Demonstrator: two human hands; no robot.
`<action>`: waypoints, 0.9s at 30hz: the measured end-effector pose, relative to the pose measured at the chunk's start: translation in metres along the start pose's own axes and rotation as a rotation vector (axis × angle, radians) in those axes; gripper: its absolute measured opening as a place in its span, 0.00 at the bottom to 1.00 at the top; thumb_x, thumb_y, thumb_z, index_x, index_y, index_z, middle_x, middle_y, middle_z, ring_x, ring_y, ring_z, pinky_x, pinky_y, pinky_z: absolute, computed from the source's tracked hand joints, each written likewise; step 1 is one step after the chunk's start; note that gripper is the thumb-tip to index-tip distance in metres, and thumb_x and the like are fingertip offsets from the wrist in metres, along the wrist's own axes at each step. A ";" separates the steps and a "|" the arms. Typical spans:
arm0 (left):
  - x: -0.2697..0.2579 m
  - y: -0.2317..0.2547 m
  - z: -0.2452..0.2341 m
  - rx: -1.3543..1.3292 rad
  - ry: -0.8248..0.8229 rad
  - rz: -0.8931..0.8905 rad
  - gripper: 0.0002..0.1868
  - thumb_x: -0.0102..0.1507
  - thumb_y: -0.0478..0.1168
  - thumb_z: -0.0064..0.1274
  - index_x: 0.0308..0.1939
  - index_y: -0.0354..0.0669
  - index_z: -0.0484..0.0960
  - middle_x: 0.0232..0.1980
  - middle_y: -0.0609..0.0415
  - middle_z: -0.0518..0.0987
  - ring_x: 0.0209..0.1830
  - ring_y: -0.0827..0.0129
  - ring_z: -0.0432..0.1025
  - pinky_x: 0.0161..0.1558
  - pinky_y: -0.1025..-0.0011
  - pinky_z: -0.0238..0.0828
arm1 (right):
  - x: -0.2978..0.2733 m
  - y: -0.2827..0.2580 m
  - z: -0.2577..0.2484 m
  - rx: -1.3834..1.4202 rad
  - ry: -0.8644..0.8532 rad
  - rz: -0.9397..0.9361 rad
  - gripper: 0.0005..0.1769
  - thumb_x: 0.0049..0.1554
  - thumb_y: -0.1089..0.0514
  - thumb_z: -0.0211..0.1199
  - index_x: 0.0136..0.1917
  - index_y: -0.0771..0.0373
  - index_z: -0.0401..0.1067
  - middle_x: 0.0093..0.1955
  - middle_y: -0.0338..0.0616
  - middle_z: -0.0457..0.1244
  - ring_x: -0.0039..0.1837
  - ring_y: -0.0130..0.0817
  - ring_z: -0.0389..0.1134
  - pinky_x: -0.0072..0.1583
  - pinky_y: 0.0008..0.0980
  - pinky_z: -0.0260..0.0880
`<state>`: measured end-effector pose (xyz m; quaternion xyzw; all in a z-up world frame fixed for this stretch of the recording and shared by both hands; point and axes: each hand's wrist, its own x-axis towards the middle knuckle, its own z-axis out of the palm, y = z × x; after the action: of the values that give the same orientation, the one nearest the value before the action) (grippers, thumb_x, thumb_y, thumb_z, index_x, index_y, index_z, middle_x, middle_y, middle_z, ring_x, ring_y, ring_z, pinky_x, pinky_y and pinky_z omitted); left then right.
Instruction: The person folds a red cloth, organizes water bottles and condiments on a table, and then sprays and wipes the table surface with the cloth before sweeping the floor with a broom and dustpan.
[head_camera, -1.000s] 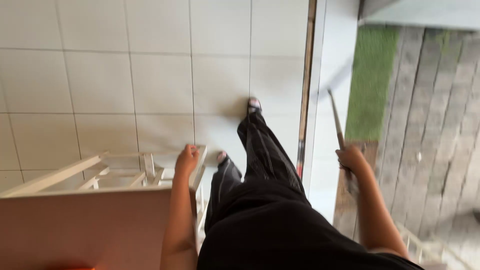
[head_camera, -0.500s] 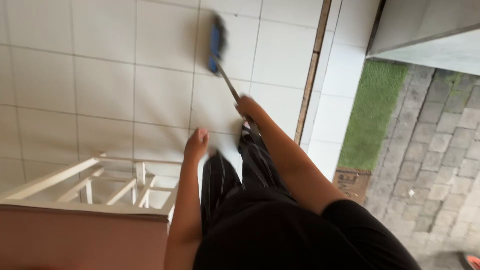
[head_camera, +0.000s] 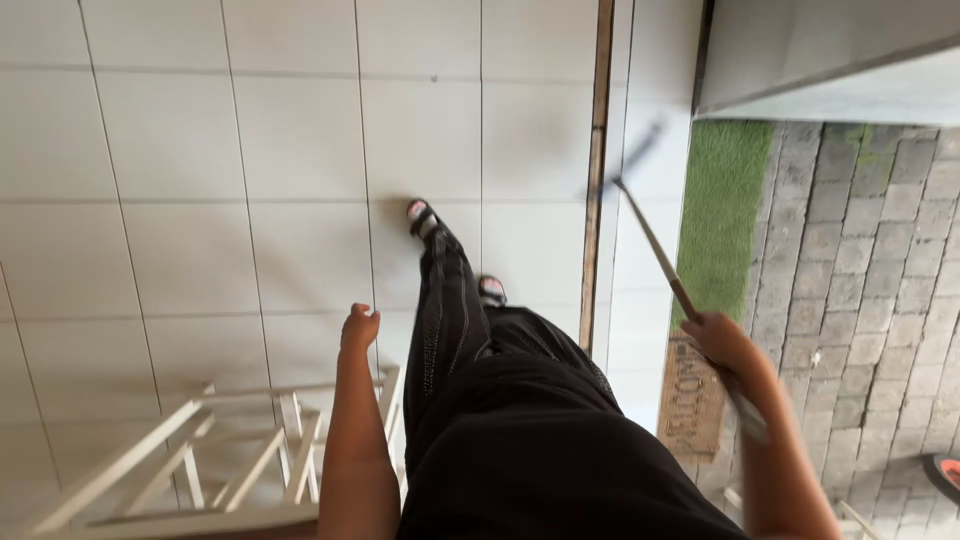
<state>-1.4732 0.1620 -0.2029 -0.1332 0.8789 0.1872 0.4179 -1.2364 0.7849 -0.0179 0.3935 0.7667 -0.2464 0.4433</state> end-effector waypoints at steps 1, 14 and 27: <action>0.012 0.010 -0.009 -0.016 -0.003 0.007 0.25 0.66 0.51 0.51 0.62 0.43 0.72 0.59 0.44 0.79 0.60 0.47 0.73 0.60 0.55 0.69 | 0.033 -0.039 -0.003 -0.041 -0.021 0.185 0.23 0.63 0.51 0.59 0.55 0.76 0.76 0.35 0.55 0.70 0.35 0.41 0.70 0.43 0.44 0.76; 0.087 0.048 -0.141 -0.169 0.025 0.074 0.20 0.67 0.51 0.47 0.59 0.45 0.75 0.51 0.53 0.84 0.52 0.58 0.77 0.56 0.62 0.70 | 0.212 -0.502 0.076 -0.165 0.097 -0.662 0.33 0.51 0.63 0.60 0.68 0.74 0.60 0.42 0.61 0.69 0.47 0.54 0.71 0.50 0.45 0.74; 0.170 0.117 -0.211 0.071 0.004 0.075 0.18 0.67 0.51 0.50 0.55 0.45 0.78 0.49 0.53 0.85 0.51 0.57 0.77 0.55 0.61 0.73 | 0.001 -0.305 -0.179 0.620 -0.142 -0.002 0.21 0.64 0.53 0.53 0.67 0.66 0.69 0.26 0.39 0.60 0.24 0.24 0.54 0.26 0.24 0.54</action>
<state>-1.7679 0.1604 -0.1881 -0.0856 0.8902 0.1712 0.4135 -1.5747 0.7424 0.0767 0.4911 0.6225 -0.4957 0.3544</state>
